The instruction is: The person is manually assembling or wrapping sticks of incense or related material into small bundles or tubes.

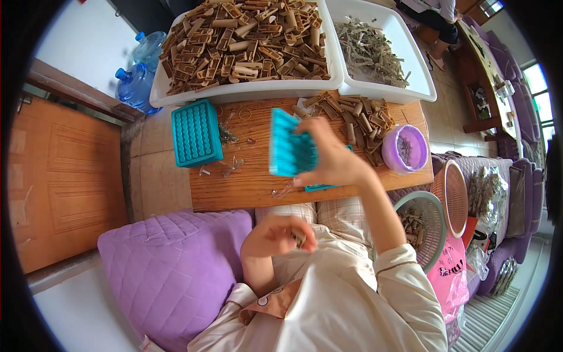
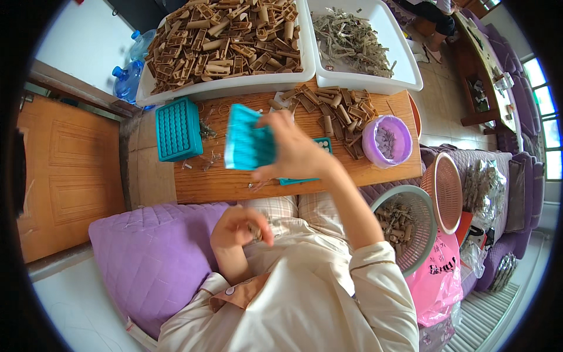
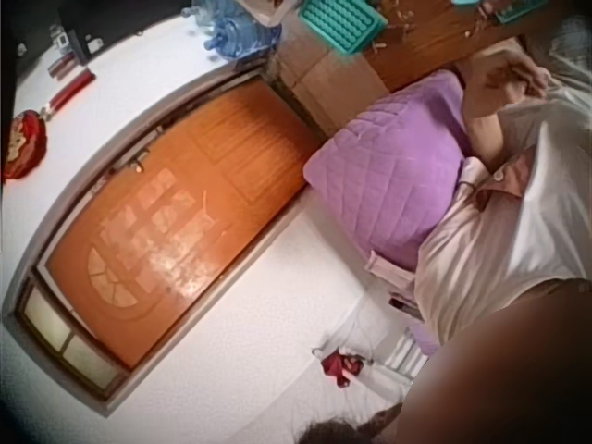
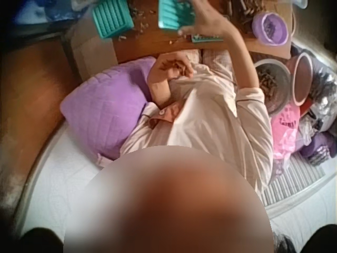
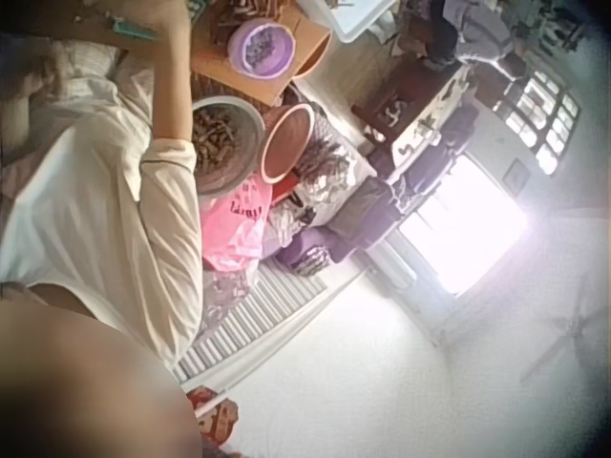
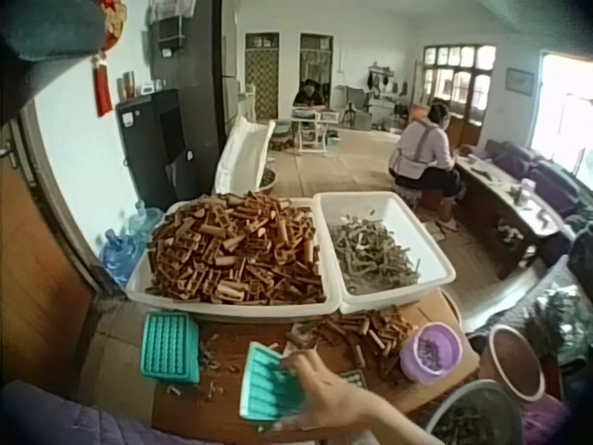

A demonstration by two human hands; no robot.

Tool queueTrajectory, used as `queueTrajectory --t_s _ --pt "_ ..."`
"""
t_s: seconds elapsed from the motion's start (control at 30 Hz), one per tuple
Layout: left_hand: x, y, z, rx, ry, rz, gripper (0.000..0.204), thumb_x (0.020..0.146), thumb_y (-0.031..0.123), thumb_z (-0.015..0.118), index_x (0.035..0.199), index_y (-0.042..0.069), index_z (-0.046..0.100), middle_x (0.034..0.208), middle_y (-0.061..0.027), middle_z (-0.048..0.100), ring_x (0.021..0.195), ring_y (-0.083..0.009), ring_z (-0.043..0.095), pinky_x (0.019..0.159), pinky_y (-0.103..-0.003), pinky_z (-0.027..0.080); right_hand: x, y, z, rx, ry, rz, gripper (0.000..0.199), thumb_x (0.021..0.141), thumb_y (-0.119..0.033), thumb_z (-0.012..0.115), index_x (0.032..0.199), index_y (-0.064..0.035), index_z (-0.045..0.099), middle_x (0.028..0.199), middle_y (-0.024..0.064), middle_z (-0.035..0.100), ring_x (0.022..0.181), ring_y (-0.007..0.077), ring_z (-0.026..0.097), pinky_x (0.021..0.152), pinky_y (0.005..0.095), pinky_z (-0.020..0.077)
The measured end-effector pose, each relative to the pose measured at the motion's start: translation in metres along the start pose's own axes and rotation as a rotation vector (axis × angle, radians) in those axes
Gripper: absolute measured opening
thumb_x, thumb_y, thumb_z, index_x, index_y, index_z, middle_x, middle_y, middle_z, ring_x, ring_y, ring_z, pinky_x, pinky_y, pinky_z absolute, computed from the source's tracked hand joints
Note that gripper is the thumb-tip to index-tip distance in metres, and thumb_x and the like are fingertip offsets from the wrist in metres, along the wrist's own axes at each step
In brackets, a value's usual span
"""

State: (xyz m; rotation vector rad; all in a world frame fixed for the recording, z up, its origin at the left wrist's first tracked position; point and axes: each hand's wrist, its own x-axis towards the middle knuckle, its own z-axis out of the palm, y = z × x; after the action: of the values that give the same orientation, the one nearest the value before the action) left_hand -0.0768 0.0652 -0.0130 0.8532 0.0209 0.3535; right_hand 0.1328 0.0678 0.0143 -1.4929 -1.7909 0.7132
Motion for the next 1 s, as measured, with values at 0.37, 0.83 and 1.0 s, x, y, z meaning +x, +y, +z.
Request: queueTrajectory --t_s 0.37,0.83,1.0 --pt "-0.016 0.012 0.007 -0.100 -0.252 0.208 0.034 0.061 -0.005 0.041 0.092 -0.009 0.054 0.084 -0.0178 0.062 0.076 -0.0235 0.062 0.070 -0.030 0.049 0.132 -0.034 0.150 -0.043 0.297 0.338 0.046 0.060 -0.019 0.071 0.094 -0.0002 0.048 0.101 0.0213 0.039 0.091 0.0357 0.043 0.079 0.0383 0.0408" --pt "-0.019 0.006 0.002 -0.105 -0.081 0.269 0.030 0.063 -0.001 0.044 0.090 -0.008 0.054 0.078 -0.0192 0.062 0.070 -0.0222 0.063 0.066 -0.028 0.049 0.121 -0.031 0.157 -0.110 0.318 0.210 0.046 0.067 -0.016 0.066 0.108 -0.0033 0.051 0.118 0.0215 0.038 0.103 0.0367 0.041 0.083 0.0384 0.0411" --pt "-0.021 0.005 0.000 -0.104 0.027 0.214 0.029 0.065 -0.001 0.043 0.091 -0.008 0.053 0.081 -0.0190 0.062 0.076 -0.0220 0.062 0.070 -0.030 0.048 0.051 -0.009 0.091 0.056 0.423 -0.005 0.036 0.072 -0.009 0.061 0.106 -0.0049 0.052 0.099 0.0144 0.055 0.094 0.0312 0.052 0.081 0.0356 0.0428"
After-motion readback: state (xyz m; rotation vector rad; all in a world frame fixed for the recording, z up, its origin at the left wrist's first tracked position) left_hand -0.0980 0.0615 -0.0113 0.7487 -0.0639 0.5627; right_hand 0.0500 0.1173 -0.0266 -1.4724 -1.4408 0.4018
